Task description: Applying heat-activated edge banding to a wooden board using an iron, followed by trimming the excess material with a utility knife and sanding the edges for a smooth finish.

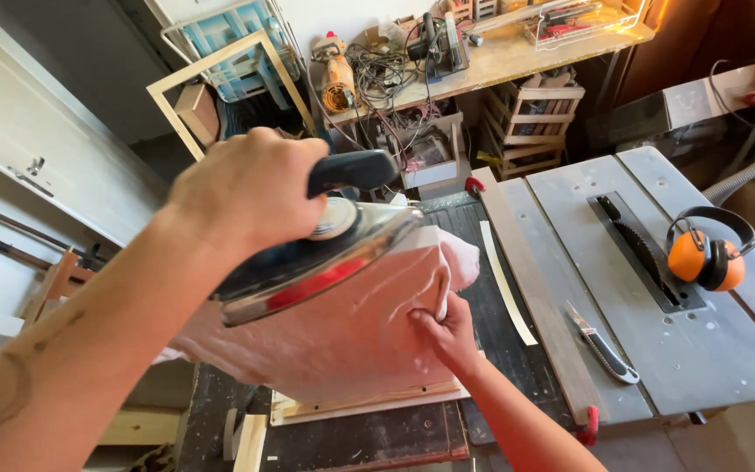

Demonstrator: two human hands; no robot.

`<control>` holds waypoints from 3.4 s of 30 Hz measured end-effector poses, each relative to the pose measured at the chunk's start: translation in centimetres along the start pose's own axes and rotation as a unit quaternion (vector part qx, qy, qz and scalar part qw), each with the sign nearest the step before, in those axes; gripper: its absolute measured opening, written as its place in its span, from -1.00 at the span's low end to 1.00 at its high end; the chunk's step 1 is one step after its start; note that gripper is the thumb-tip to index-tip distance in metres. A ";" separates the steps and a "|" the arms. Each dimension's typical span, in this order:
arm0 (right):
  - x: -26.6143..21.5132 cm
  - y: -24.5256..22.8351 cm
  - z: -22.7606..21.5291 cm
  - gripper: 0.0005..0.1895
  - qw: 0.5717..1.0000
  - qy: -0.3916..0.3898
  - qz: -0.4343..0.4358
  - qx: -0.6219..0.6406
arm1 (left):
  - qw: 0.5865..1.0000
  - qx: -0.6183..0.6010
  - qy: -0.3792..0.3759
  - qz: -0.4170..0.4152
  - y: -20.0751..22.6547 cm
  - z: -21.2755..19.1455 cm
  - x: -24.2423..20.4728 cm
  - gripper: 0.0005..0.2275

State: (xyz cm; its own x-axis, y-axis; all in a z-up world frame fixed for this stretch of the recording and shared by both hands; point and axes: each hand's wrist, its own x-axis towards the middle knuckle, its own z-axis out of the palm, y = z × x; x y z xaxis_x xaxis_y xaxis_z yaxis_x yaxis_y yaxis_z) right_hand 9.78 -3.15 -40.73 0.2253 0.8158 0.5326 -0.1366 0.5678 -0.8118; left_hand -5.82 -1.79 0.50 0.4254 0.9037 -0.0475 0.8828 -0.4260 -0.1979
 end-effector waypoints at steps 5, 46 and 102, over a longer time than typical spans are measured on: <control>0.0 3.0 -1.3 -0.76 0.997 -0.007 -0.081 0.001 | 0.990 -0.031 0.117 0.071 2.9 1.4 3.0 -0.75; 0.0 0.0 0.3 -0.65 0.995 0.018 -0.040 -0.084 | 0.995 -0.038 0.045 0.085 3.4 0.4 0.1 -0.90; 0.0 0.1 -0.3 -0.82 0.988 0.074 0.075 -0.116 | 0.987 -0.056 0.083 0.122 5.0 0.0 1.9 -0.85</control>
State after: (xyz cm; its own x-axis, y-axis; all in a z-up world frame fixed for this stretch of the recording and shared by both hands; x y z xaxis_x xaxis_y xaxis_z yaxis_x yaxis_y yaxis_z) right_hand 10.06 -3.08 -40.91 0.3600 0.8545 0.3745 0.0410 0.3866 -0.9213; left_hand -0.59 -2.23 -0.55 0.6464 0.7585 0.0826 0.7629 -0.6403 -0.0899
